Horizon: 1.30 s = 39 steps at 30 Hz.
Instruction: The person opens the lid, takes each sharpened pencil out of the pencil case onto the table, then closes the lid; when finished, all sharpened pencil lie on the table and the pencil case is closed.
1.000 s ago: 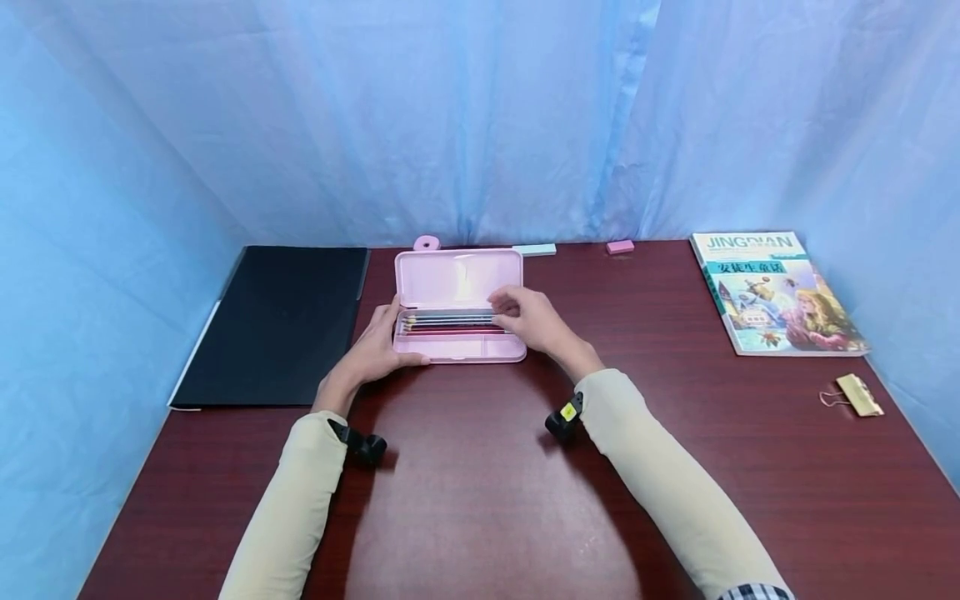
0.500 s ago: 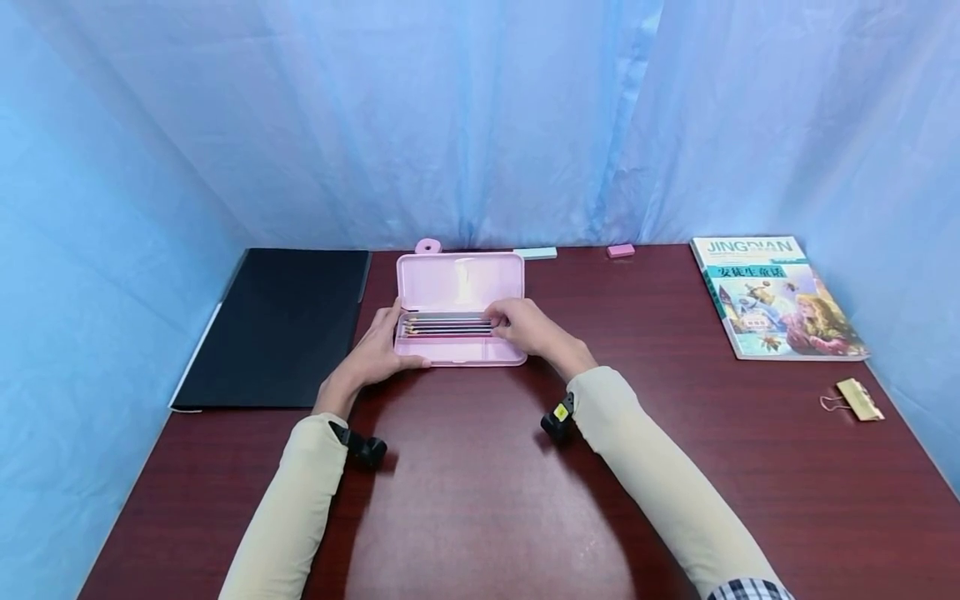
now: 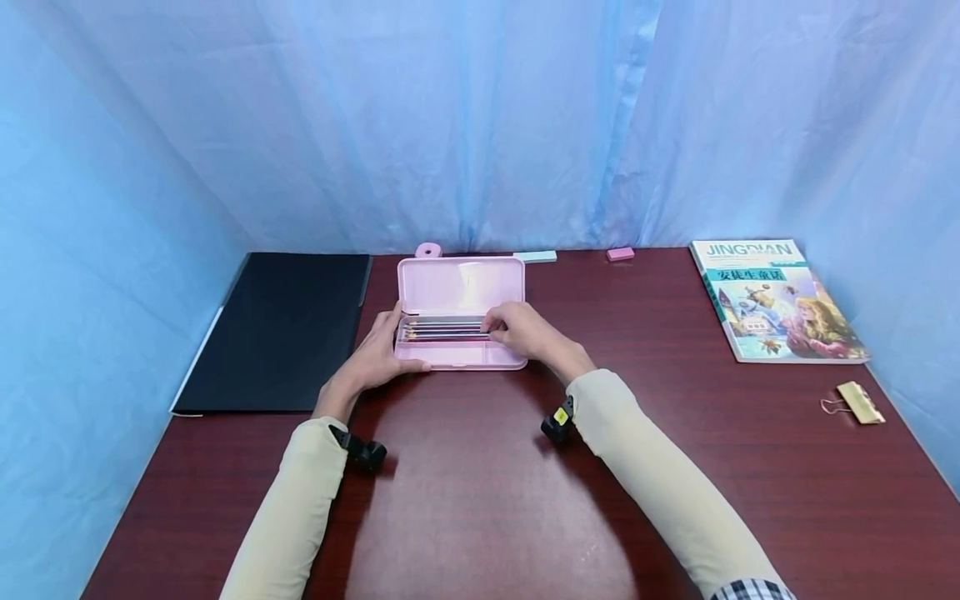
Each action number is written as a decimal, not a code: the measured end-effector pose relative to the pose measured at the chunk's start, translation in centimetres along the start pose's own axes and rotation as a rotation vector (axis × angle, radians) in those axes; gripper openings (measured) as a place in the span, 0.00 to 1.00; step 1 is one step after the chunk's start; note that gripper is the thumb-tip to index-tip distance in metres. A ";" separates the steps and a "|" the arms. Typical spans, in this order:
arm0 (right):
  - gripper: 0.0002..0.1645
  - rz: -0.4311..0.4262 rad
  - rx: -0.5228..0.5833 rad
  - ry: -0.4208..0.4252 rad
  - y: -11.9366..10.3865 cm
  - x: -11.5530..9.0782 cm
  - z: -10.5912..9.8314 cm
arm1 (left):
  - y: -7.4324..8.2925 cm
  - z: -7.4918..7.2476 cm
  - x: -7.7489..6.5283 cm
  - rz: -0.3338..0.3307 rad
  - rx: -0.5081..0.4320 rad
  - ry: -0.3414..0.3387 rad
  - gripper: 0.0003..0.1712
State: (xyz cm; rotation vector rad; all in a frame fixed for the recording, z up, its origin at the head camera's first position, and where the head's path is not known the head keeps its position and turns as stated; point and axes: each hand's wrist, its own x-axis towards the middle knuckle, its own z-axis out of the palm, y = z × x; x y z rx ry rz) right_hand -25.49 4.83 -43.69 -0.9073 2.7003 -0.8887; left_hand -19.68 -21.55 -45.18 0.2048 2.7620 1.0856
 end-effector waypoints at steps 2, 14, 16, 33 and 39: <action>0.07 -0.005 0.036 0.033 0.2 -0.2 -0.2 | 0.0 0.1 0.0 0.000 -0.007 -0.001 0.68; 0.07 0.041 0.154 0.122 5.1 -4.6 -5.2 | 0.0 0.1 -0.1 0.023 0.000 -0.001 0.66; 0.07 0.062 0.143 0.122 6.3 -5.7 -6.2 | -0.1 0.1 -0.2 0.023 0.001 -0.001 0.67; 0.09 0.336 0.098 0.148 14.9 -12.9 -9.9 | -0.5 0.3 0.1 0.027 0.010 -0.006 0.67; 0.07 0.294 0.046 0.157 15.5 -13.0 -9.4 | -0.5 0.3 0.1 0.022 0.010 -0.006 0.67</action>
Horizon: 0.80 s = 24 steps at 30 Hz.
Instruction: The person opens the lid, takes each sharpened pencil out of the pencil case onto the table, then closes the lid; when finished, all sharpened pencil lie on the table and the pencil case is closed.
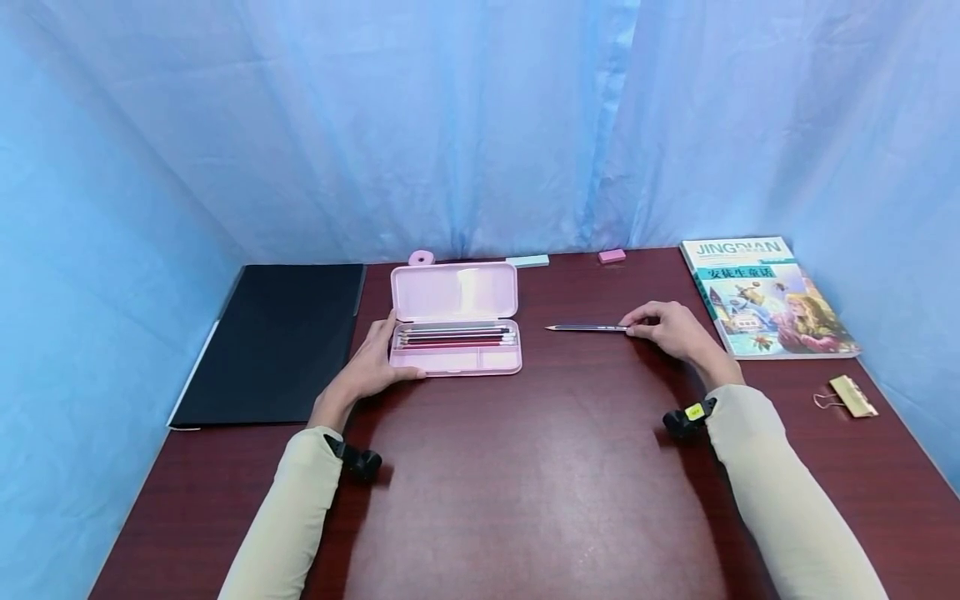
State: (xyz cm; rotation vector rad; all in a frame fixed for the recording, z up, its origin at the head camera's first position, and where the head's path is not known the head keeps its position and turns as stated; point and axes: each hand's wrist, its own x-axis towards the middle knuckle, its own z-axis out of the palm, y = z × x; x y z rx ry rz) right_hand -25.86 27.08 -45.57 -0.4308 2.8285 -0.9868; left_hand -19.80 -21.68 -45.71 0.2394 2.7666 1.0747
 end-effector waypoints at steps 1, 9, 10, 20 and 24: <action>0.07 -0.006 -0.009 0.001 0.0 0.0 0.0 | 0.0 0.0 0.0 0.000 0.002 -0.001 0.67; 0.06 -0.018 -0.034 0.024 0.2 -0.1 0.3 | 0.2 -0.3 0.2 -0.003 0.015 -0.024 0.68; 0.06 -0.021 -0.035 0.025 0.2 -0.1 0.3 | 0.3 -0.4 0.2 -0.007 0.016 -0.028 0.68; 0.10 -0.047 -0.011 0.079 -1.2 0.2 0.5 | 0.5 -0.7 0.4 -0.021 0.033 -0.043 0.70; 0.13 -0.090 0.049 0.143 -3.4 1.1 1.5 | 0.5 -0.7 0.4 -0.028 0.030 -0.046 0.70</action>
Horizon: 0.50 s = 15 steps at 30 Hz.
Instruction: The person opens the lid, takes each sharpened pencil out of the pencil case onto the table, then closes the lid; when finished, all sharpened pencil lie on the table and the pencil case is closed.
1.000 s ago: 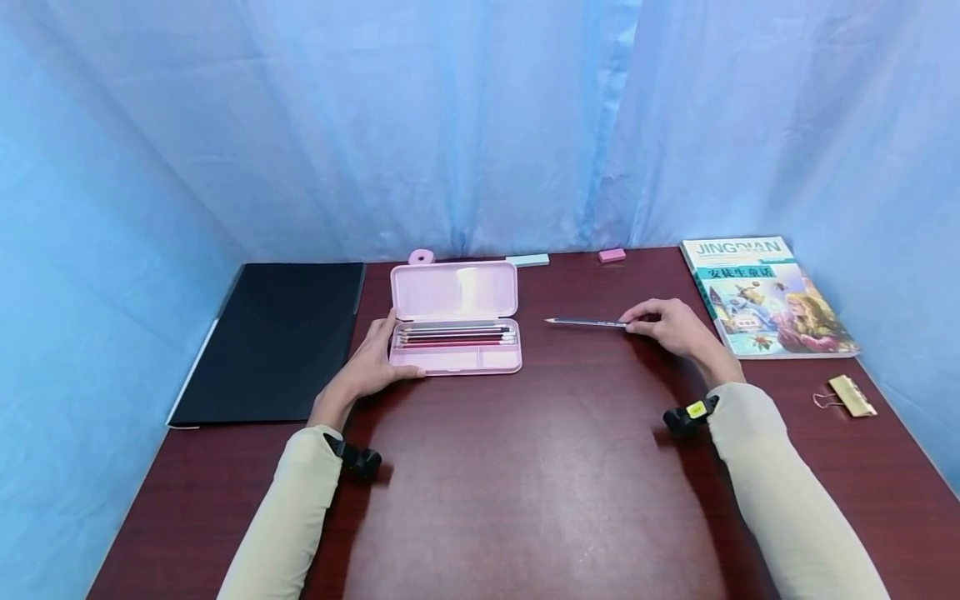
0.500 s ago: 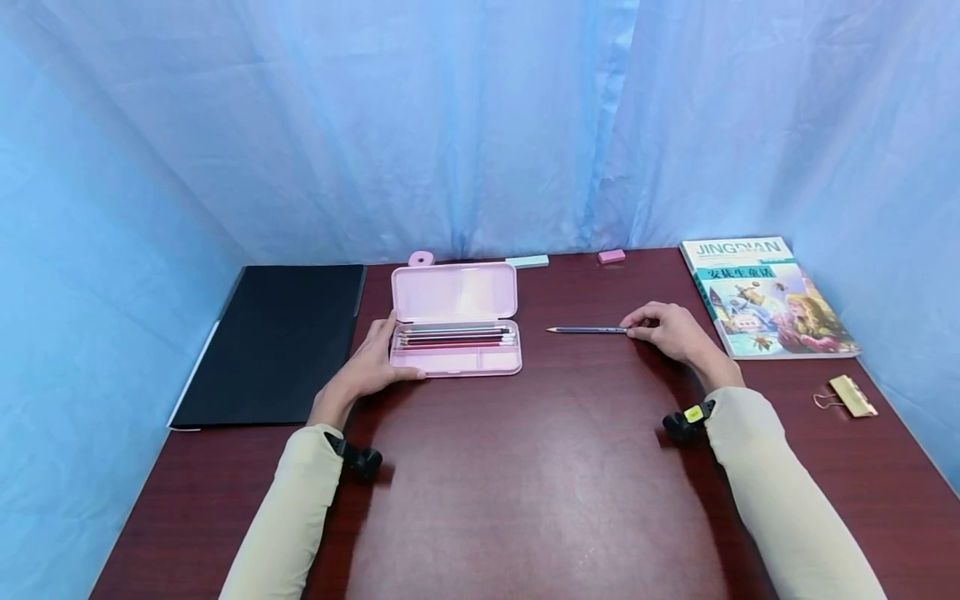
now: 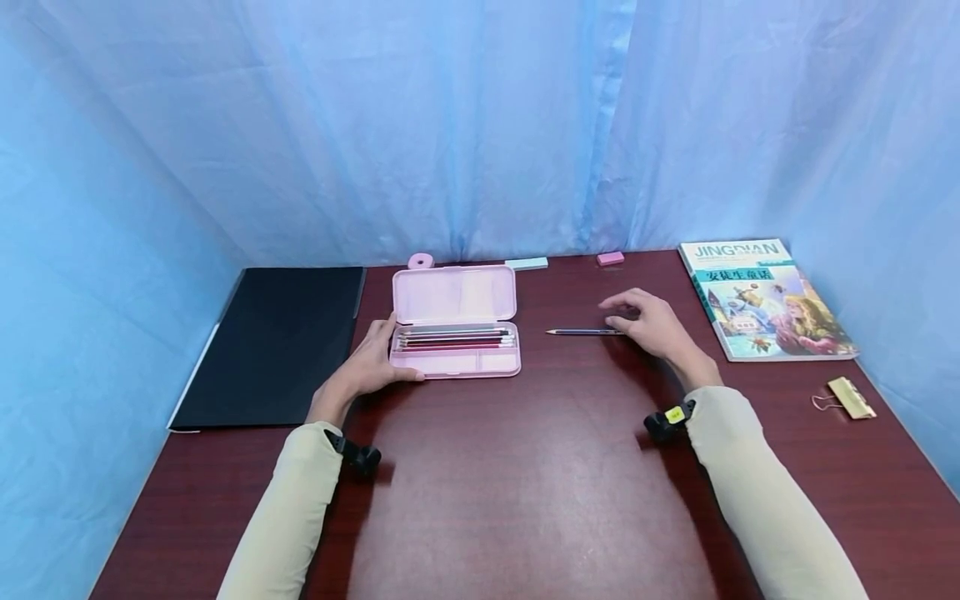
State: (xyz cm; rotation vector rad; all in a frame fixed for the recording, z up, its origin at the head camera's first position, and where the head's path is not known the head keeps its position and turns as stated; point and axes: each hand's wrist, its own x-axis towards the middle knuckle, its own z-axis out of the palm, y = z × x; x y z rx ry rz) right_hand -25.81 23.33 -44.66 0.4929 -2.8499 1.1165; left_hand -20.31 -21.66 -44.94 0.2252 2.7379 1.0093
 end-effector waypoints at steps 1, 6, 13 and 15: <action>0.14 -0.015 0.021 0.015 -0.6 0.3 0.4 | 0.0 0.0 0.0 -0.001 0.001 -0.002 0.70; 0.16 -0.124 0.132 0.034 -3.9 2.1 3.1 | 0.0 0.0 0.0 0.003 0.021 -0.009 0.68; 0.17 -0.209 0.198 -0.073 -8.4 3.6 7.6 | 0.3 0.0 0.0 -0.011 0.018 -0.009 0.69; 0.17 -0.224 0.197 -0.112 -9.4 3.8 8.8 | 0.3 0.0 0.0 -0.014 0.021 -0.012 0.69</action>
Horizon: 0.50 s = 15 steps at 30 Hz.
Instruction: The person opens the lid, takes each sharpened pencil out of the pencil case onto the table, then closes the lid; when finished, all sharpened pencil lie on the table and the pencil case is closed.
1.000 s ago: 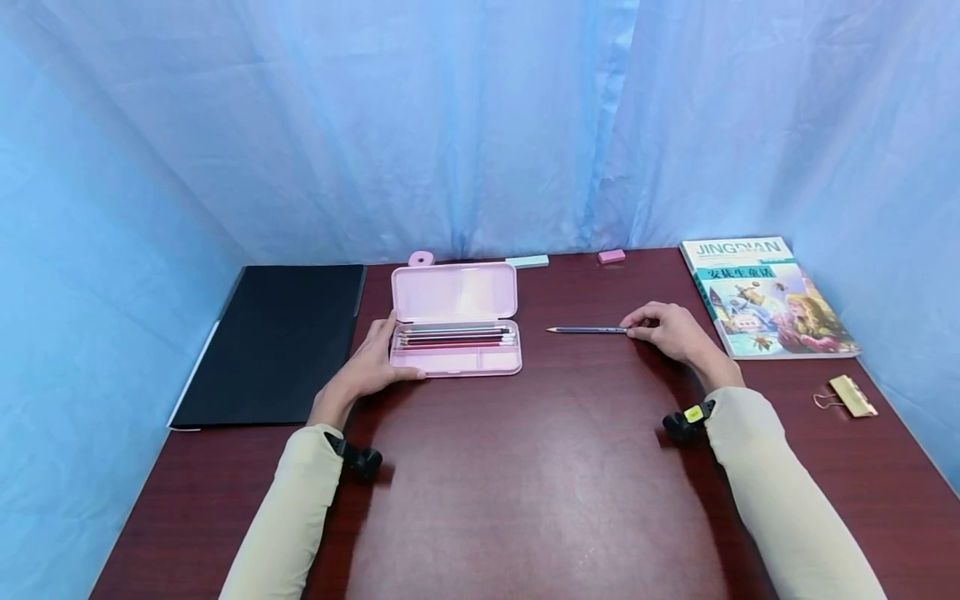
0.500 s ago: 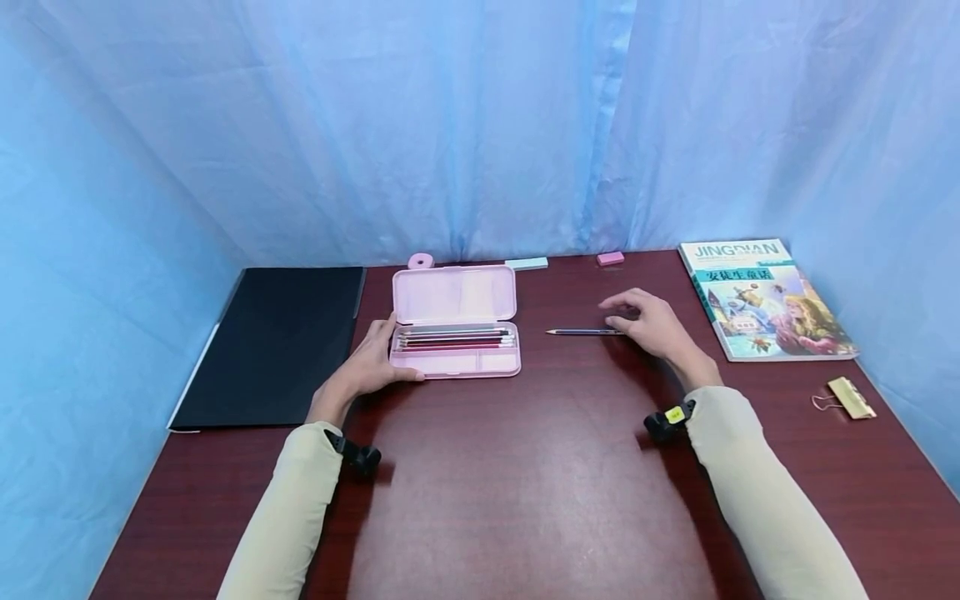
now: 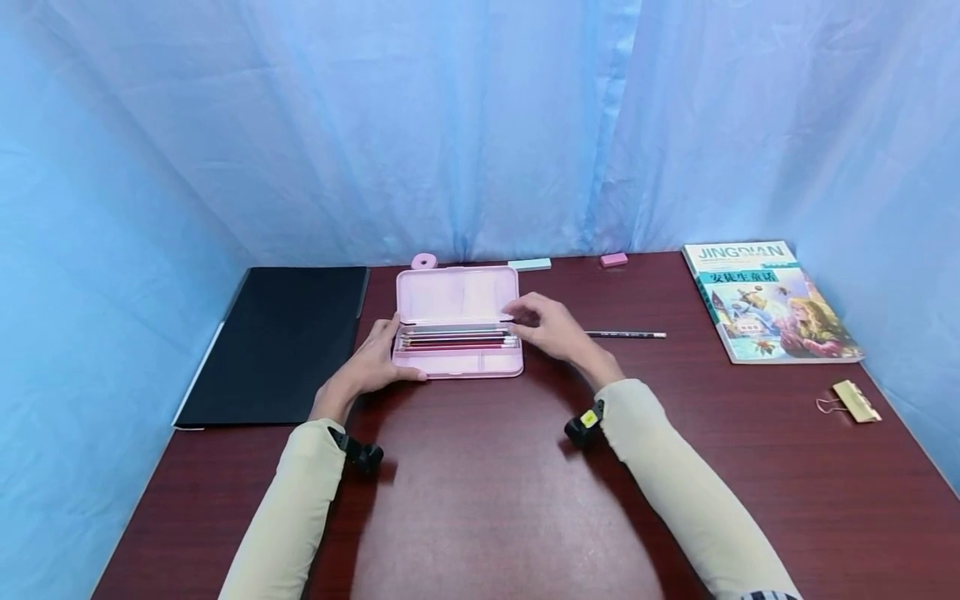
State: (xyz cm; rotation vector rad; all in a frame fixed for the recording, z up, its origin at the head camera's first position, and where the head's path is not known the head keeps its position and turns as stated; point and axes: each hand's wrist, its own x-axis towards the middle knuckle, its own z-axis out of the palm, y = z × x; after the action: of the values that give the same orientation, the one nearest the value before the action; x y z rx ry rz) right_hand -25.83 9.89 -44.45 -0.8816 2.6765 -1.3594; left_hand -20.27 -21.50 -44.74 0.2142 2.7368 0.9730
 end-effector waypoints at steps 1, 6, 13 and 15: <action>0.17 -0.007 -0.001 -0.017 -0.3 0.2 0.6 | 0.0 0.0 0.0 0.000 0.002 -0.002 0.69; 0.17 -0.061 -0.026 -0.096 -1.2 0.9 3.1 | 0.0 0.0 0.0 0.002 -0.002 -0.001 0.68; 0.15 -0.077 -0.111 -0.169 -1.7 1.1 4.1 | 0.0 0.0 0.0 0.007 0.000 0.004 0.69; 0.15 -0.066 -0.117 -0.182 -1.9 1.1 4.2 | 0.0 0.0 0.0 0.002 0.000 0.002 0.69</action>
State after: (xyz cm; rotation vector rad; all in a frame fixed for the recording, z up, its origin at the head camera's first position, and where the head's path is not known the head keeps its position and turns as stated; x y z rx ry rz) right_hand -24.84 5.37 -45.38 -1.0568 2.6308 -1.0836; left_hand -20.27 -21.54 -44.75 0.2161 2.7390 0.9750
